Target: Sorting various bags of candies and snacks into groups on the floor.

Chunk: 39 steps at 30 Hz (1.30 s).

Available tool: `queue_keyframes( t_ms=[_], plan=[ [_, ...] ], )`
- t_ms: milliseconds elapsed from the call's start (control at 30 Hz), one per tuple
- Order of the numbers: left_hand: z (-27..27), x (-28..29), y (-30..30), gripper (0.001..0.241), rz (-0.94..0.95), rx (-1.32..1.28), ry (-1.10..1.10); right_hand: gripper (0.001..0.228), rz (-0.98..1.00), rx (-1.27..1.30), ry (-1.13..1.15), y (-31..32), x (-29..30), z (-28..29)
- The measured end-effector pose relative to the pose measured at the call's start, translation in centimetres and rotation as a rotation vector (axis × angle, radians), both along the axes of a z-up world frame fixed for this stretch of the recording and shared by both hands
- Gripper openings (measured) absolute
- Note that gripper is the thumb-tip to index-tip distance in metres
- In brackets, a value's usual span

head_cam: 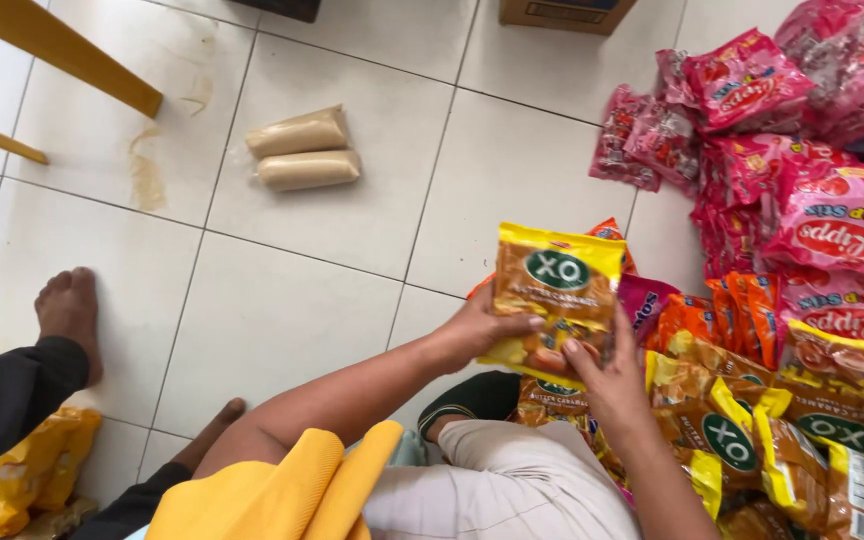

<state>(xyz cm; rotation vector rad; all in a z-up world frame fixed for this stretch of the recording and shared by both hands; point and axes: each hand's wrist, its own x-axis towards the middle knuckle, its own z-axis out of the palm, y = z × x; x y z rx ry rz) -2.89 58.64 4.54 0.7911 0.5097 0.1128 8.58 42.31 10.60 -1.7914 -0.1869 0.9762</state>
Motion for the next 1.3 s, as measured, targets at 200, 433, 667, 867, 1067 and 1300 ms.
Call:
queue_keyframes(
  t_ms=[200, 433, 667, 867, 1067, 1300],
  plan=[
    [-5.3, -4.4, 6.6, 0.064, 0.167, 0.008, 0.236, 0.097, 0.161, 0.051, 0.033, 6.8, -1.6, -8.9],
    [-9.0, -8.6, 12.5, 0.073, 0.174, -0.147, 0.16, 0.098, 0.199, 0.131, 0.007, 13.1, -4.0, -13.0],
    [-11.2, -9.3, 15.2, 0.076, 0.242, -0.101, 0.223, 0.101, 0.205, -0.054, 0.155, 17.9, -4.1, -11.1],
    [-13.4, -8.4, 16.6, 0.079, 0.263, -0.05, 0.28, 0.098, 0.307, -0.054, 0.162, 19.8, -2.7, -12.6],
    [-16.2, -8.1, 19.6, 0.078, 0.257, 0.096, 0.272, 0.101, 0.471, -0.11, 0.114, 22.1, -1.5, -16.8],
    [-23.0, -7.3, 21.9, 0.067, 0.455, 0.536, 0.817, 0.093, 0.63, -0.282, 0.002, 21.3, -2.0, -18.5]
  ],
)
